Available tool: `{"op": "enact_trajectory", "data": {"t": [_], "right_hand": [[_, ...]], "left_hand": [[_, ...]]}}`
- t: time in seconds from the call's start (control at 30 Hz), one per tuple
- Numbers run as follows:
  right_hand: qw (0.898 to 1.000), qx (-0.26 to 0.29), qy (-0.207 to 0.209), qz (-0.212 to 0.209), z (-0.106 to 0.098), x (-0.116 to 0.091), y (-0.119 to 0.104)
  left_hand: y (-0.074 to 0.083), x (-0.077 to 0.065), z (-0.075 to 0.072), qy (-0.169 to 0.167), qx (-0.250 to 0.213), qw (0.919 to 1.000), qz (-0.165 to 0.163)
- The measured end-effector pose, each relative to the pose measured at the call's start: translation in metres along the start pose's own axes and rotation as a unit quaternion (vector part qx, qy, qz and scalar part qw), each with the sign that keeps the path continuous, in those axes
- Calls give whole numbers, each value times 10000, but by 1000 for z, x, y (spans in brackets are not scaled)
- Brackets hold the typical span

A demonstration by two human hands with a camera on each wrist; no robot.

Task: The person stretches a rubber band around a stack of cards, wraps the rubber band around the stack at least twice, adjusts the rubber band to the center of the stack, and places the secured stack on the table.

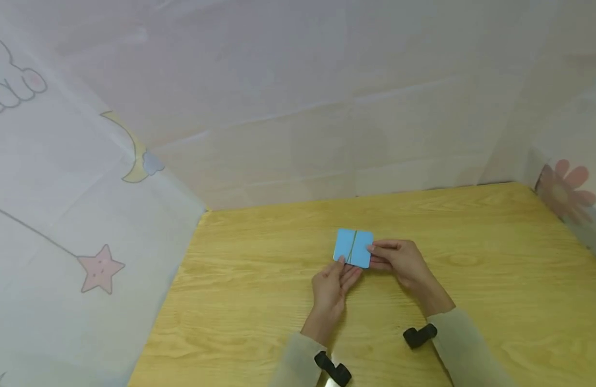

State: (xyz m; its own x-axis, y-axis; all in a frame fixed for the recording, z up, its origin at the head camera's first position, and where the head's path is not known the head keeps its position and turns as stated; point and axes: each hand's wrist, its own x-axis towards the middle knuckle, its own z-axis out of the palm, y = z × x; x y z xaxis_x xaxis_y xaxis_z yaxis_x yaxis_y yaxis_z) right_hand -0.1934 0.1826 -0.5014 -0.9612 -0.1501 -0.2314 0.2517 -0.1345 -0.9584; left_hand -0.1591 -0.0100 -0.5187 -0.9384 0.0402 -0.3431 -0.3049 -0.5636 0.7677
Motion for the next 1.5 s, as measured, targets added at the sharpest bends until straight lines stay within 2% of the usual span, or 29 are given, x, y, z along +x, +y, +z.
{"op": "enact_trajectory", "data": {"t": [0.1, 0.3, 0.6, 0.97, 1.3, 1.5], "right_hand": [[10000, -52, 28, 31, -1, -2, 1], [9998, -19, -94, -165, 0, -1, -3], [9998, -46, -60, -170, 0, -4, -6], [9998, -54, -13, -187, 6, -5, -5], [9999, -70, -62, -126, 4, -5, -6], [9998, -75, -143, -86, 3, -6, -6]], "left_hand": [[-2, -4, 1, 2, -37, 10000, 12], [1, -8, 4, -29, -193, 9998, -5], [-2, -8, 9, -40, -335, 9994, -82], [-6, -9, 10, -305, -106, 9993, -194], [-7, -9, 11, -210, -7, 9995, -254], [-6, -9, 7, -336, 156, 9989, -288]]}}
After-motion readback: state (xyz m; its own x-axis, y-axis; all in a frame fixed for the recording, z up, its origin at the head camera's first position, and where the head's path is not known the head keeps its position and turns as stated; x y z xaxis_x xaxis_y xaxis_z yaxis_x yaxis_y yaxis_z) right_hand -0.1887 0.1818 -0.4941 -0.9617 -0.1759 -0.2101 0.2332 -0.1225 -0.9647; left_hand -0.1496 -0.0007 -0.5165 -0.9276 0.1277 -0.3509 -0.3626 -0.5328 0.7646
